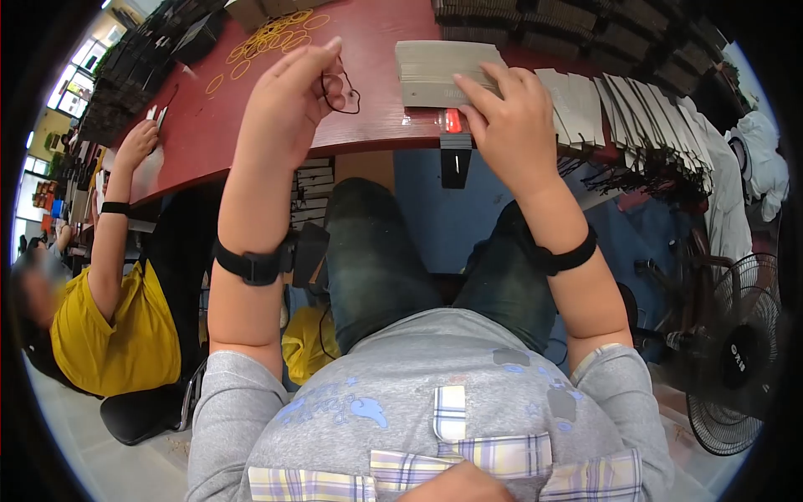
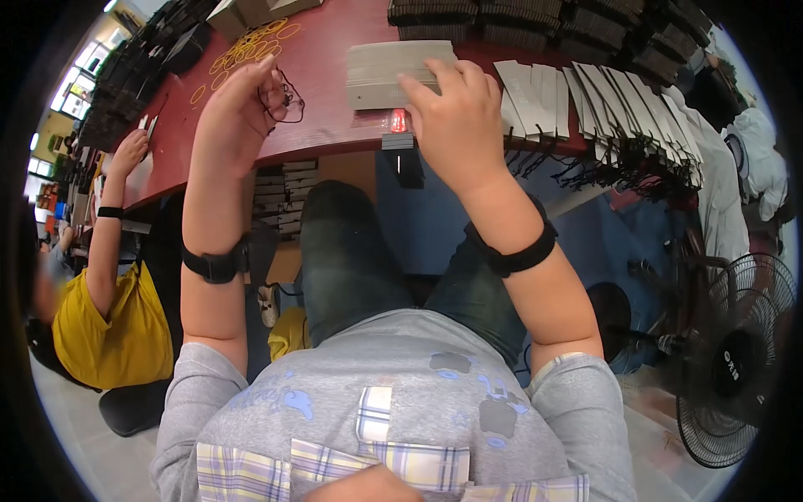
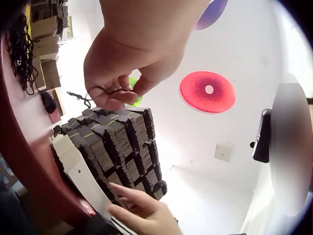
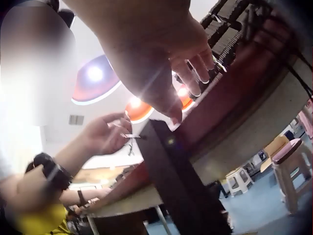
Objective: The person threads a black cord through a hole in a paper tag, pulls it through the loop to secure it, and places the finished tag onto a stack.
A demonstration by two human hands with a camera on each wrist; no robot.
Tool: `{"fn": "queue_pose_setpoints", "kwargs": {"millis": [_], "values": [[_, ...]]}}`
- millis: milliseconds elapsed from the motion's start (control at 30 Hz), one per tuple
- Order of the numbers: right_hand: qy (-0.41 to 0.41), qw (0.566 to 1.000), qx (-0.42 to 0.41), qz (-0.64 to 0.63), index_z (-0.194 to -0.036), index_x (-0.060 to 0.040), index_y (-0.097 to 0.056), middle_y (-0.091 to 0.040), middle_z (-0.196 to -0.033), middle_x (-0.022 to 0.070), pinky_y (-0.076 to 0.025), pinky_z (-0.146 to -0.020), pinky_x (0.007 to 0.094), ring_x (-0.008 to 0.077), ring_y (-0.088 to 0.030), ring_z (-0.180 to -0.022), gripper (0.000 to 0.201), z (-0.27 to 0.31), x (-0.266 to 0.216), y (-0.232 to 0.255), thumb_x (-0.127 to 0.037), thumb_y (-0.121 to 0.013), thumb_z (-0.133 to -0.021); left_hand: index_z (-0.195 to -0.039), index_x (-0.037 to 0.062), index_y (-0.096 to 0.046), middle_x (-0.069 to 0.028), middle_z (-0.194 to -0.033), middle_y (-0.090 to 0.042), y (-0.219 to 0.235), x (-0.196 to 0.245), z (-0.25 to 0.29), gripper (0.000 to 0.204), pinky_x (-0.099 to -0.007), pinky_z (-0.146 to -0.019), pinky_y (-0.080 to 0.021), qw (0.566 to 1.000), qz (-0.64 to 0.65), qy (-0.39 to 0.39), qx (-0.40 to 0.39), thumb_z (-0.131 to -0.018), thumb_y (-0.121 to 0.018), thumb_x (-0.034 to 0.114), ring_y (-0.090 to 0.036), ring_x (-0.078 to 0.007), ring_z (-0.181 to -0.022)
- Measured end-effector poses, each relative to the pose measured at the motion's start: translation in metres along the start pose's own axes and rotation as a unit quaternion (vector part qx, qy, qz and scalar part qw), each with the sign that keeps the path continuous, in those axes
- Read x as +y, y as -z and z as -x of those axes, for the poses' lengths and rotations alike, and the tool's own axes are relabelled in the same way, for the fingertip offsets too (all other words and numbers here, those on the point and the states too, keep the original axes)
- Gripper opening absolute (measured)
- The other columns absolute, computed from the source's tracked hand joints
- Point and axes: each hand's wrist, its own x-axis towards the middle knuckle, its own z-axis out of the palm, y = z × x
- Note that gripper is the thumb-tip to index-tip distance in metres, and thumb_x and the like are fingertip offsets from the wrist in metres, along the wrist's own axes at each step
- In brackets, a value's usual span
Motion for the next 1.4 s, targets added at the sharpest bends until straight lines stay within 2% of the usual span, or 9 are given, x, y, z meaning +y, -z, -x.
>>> {"fn": "queue_pose_setpoints", "kwargs": {"millis": [133, 267, 400, 600, 700, 867, 967, 1067, 1400], "values": [[0.017, 0.999, 0.034, 0.034, -0.107, -0.0173, -0.071, -0.061, -0.122, 0.0069, -0.04, -0.088, 0.0399, 0.0269, -0.054, -0.104, 0.035, 0.007, 0.0, -0.004, -0.018, -0.074, -0.073, -0.084, -0.0005, -0.067, -0.0037, -0.08, -0.062, -0.013, -0.011, 0.024, 0.022, -0.024, -0.068, -0.042, 0.99, -0.091, -0.079, 0.07, -0.09, -0.064, 0.021, -0.052, -0.009, -0.07], [0.019, 0.997, 0.058, 0.038, -0.107, -0.0183, -0.072, -0.06, -0.126, 0.0059, -0.04, -0.087, 0.0387, 0.0261, -0.054, -0.105, 0.033, 0.01, 0.001, -0.004, -0.018, -0.074, -0.074, -0.097, -0.0059, -0.068, -0.0109, -0.09, -0.068, -0.009, -0.024, 0.038, 0.024, -0.0272, -0.077, -0.047, 0.995, 0.099, -0.014, -0.028, -0.09, -0.061, 0.017, -0.058, -0.014, -0.076], [0.044, 0.995, 0.087, 0.019, -0.097, -0.0165, -0.073, -0.064, -0.115, 0.0057, -0.042, -0.085, 0.0397, 0.0269, -0.055, -0.1, 0.026, 0.008, 0.006, -0.005, -0.014, -0.073, -0.071, -0.1, -0.0088, -0.066, -0.0125, -0.1, -0.067, -0.019, -0.024, 0.053, 0.023, -0.0275, -0.071, -0.049, 0.995, 0.064, -0.026, -0.067, -0.086, -0.056, 0.007, -0.059, -0.0146, -0.068], [-0.004, 0.992, 0.02, -0.121, -0.084, -0.0072, -0.066, -0.066, -0.088, 0.0069, -0.045, -0.079, 0.0356, 0.0238, -0.059, -0.083, 0.011, -0.004, 0.01, 0.001, -0.01, -0.07, -0.074, -0.111, -0.0024, -0.065, -0.0057, -0.093, -0.066, -0.014, -0.047, 0.066, 0.032, -0.0198, -0.06, -0.041, 0.936, -0.312, -0.144, -0.076, -0.08, -0.057, -0.002, -0.05, -0.0057, -0.065], [-0.091, 0.972, 0.034, -0.213, -0.085, -0.0043, -0.062, -0.064, -0.082, 0.0087, -0.047, -0.074, 0.0333, 0.0228, -0.061, -0.077, 0.008, -0.007, -0.001, 0.021, -0.005, -0.066, -0.078, -0.112, -0.0008, -0.065, -0.0044, -0.095, -0.064, -0.021, -0.047, 0.074, 0.036, -0.0196, -0.06, -0.039, 0.931, -0.339, -0.106, -0.083, -0.076, -0.063, 0.001, -0.047, -0.0051, -0.065], [-0.267, 0.812, -0.018, -0.519, -0.092, -0.0021, -0.057, -0.063, -0.08, 0.0082, -0.049, -0.065, 0.0276, 0.015, -0.063, -0.072, 0.007, 0.049, -0.029, 0.036, -0.003, -0.061, -0.086, -0.119, 0.0, -0.06, -0.0072, -0.106, -0.063, -0.009, -0.058, 0.082, 0.039, -0.0189, -0.059, -0.04, 0.973, -0.211, 0.01, -0.095, -0.081, -0.053, 0.004, -0.047, -0.0057, -0.063], [-0.319, 0.793, -0.128, -0.503, -0.093, -0.0006, -0.054, -0.062, -0.078, 0.0085, -0.05, -0.065, 0.0278, 0.014, -0.062, -0.071, 0.01, 0.098, -0.033, 0.007, -0.003, -0.061, -0.087, -0.122, 0.0013, -0.057, -0.0091, -0.104, -0.065, -0.022, -0.039, 0.084, 0.039, -0.0191, -0.056, -0.041, 0.965, -0.176, 0.166, -0.099, -0.085, -0.047, 0.007, -0.05, -0.0069, -0.058], [-0.292, 0.839, -0.068, -0.454, -0.094, -0.0006, -0.052, -0.062, -0.078, 0.0094, -0.05, -0.064, 0.0283, 0.0168, -0.064, -0.07, 0.011, 0.112, -0.038, 0.001, -0.002, -0.061, -0.088, -0.119, 0.0035, -0.057, -0.0068, -0.092, -0.067, -0.038, -0.044, 0.085, 0.035, -0.0216, -0.052, -0.043, 0.948, -0.26, 0.17, -0.071, -0.083, -0.054, 0.007, -0.053, -0.0082, -0.055], [-0.287, 0.854, -0.02, -0.434, -0.098, -0.0023, -0.047, -0.06, -0.077, 0.0168, -0.049, -0.06, 0.035, 0.0338, -0.063, -0.068, 0.013, 0.116, -0.052, -0.008, -0.001, -0.055, -0.088, -0.095, 0.0075, -0.062, -0.003, -0.071, -0.059, -0.086, -0.083, 0.084, 0.031, -0.0292, -0.053, -0.048, 0.844, -0.473, -0.252, -0.018, -0.068, -0.077, 0.014, -0.06, -0.0171, -0.062]]}}
